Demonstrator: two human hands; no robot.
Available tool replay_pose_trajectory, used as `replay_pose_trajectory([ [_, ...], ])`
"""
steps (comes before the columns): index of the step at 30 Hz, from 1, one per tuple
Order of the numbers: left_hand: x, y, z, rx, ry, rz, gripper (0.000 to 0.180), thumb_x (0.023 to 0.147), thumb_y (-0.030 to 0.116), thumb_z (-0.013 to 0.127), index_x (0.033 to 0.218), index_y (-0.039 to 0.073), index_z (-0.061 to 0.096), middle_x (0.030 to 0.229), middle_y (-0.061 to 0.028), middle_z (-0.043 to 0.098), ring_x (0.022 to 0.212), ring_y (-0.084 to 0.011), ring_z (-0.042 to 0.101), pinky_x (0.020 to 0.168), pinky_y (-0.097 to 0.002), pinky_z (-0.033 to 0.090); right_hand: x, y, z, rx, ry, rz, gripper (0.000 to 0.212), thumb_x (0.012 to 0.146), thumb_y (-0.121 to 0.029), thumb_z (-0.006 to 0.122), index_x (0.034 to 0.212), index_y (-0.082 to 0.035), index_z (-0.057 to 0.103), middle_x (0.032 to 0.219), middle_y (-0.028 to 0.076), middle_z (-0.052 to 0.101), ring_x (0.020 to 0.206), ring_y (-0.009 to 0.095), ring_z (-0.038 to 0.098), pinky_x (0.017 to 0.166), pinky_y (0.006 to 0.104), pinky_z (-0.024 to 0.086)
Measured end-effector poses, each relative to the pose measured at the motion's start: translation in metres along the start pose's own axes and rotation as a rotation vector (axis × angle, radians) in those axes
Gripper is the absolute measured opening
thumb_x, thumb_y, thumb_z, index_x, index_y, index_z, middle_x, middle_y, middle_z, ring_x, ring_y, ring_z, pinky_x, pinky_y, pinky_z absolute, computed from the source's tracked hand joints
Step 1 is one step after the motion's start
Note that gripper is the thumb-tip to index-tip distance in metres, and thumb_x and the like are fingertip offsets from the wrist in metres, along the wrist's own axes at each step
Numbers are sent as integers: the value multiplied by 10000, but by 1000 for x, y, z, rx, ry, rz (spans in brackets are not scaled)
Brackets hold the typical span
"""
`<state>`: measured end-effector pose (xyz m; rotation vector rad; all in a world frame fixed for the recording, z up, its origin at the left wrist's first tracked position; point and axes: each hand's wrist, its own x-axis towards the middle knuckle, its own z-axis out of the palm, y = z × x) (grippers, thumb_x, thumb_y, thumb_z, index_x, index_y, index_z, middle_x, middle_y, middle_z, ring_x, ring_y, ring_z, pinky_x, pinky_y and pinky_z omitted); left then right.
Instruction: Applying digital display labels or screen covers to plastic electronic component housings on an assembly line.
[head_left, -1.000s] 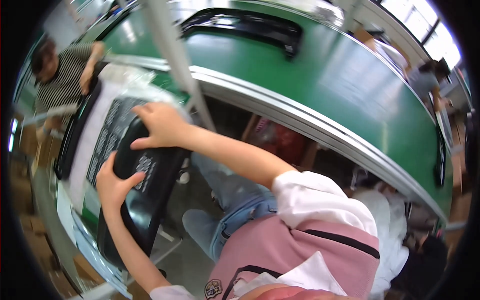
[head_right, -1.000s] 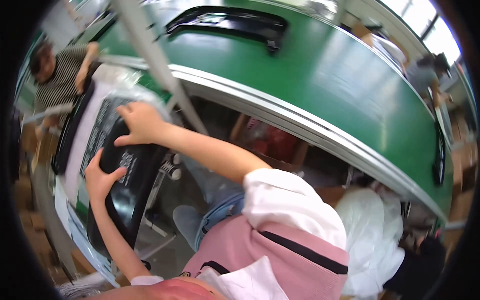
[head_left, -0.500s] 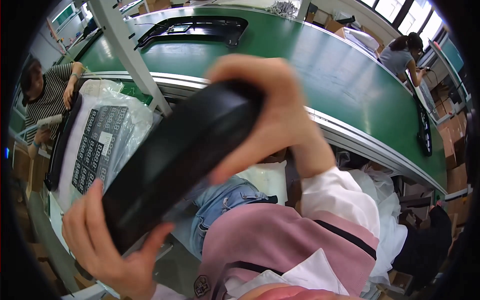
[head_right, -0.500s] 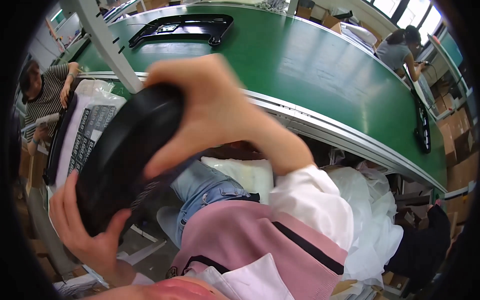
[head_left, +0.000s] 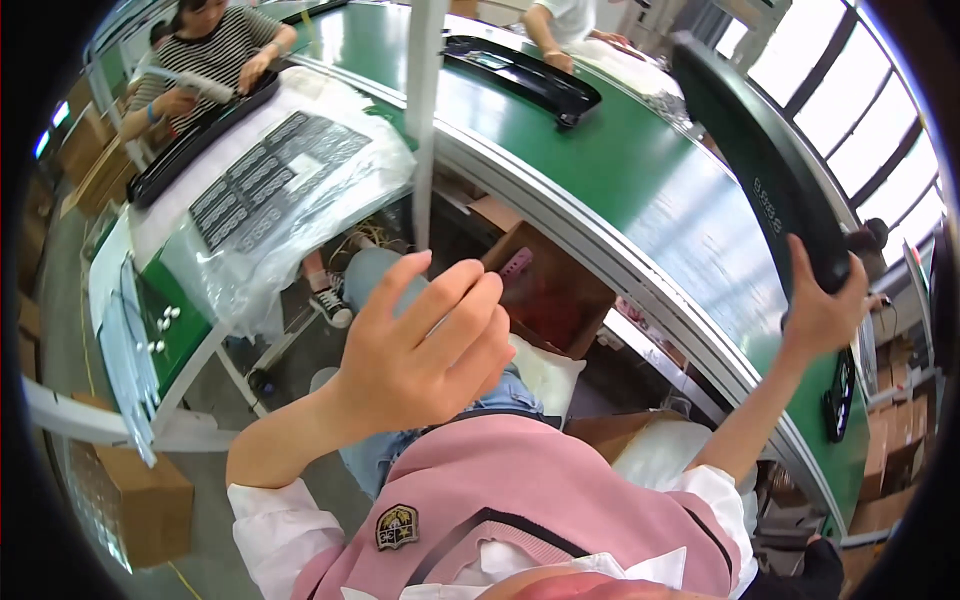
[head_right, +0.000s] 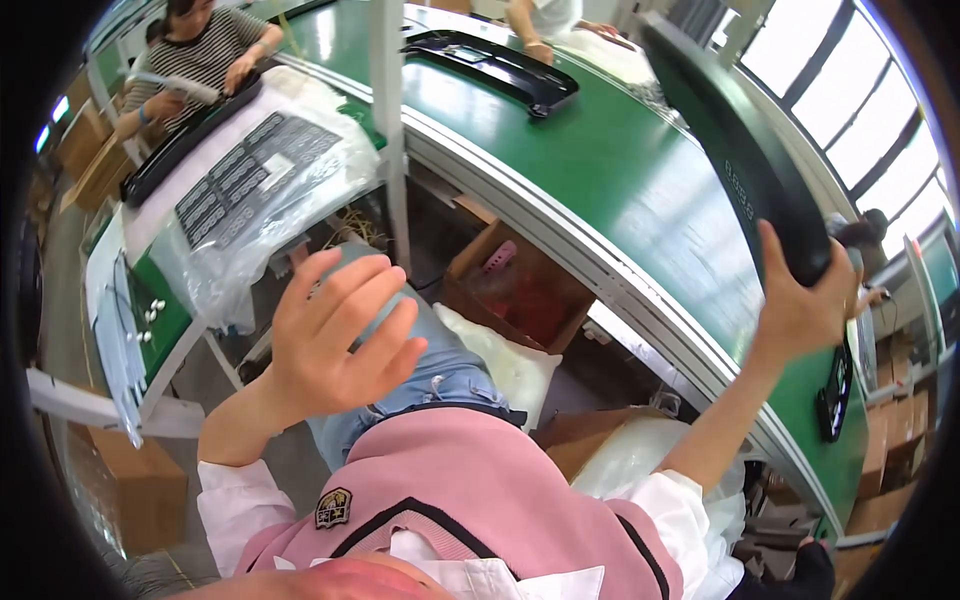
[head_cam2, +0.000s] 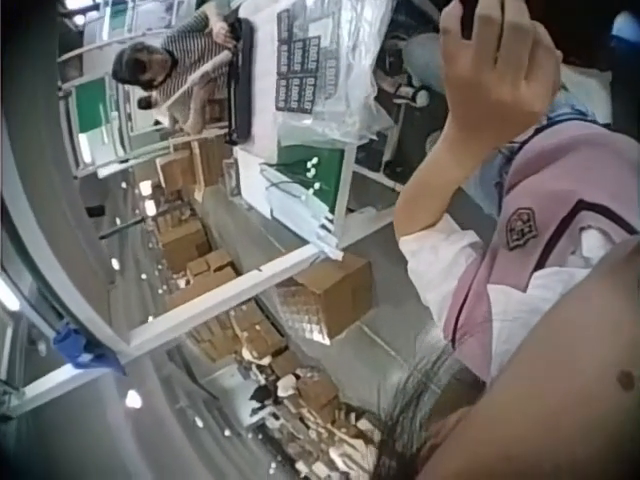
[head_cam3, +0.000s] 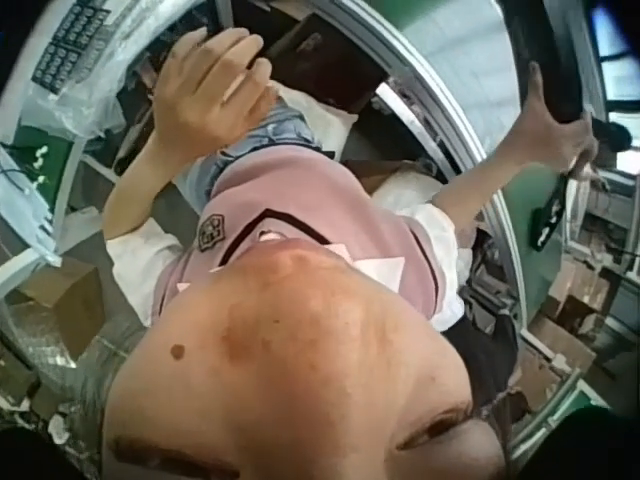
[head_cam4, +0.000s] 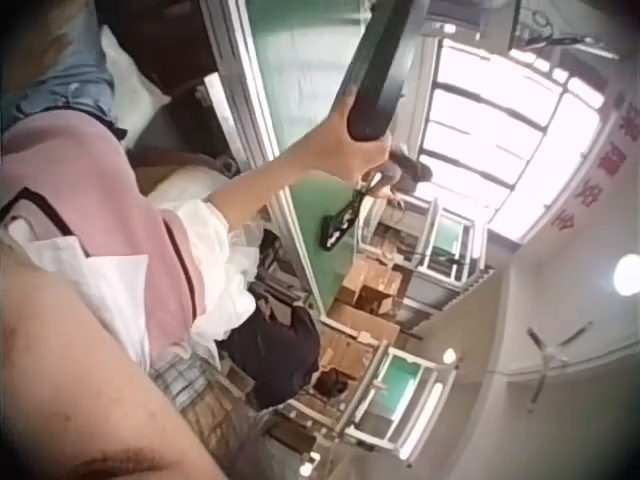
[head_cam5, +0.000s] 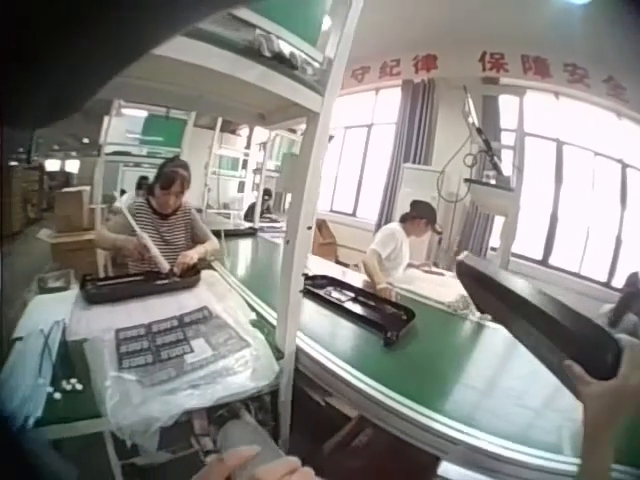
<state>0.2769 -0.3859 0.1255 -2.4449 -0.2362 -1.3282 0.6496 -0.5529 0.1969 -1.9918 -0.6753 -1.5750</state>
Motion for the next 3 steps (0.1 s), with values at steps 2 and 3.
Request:
replay_pose_trajectory([
  [2,-21,-4,-10,-16,-69,-83,163,849,216,663,881,56,670,1016,-112,644,957,-245,642,878,-497,460,-8,-26,40,-234,-92,-179,674,721,-516,823,1240,-141,612,1164,79,677,898,211,695,777,321,557],
  [3,-32,-4,-19,-25,-103,-124,173,844,219,678,894,54,671,1021,-109,646,973,-253,640,876,-501,460,-13,-34,63,-308,-184,-201,694,723,-524,823,1255,-136,608,1170,95,677,921,217,696,790,326,558],
])
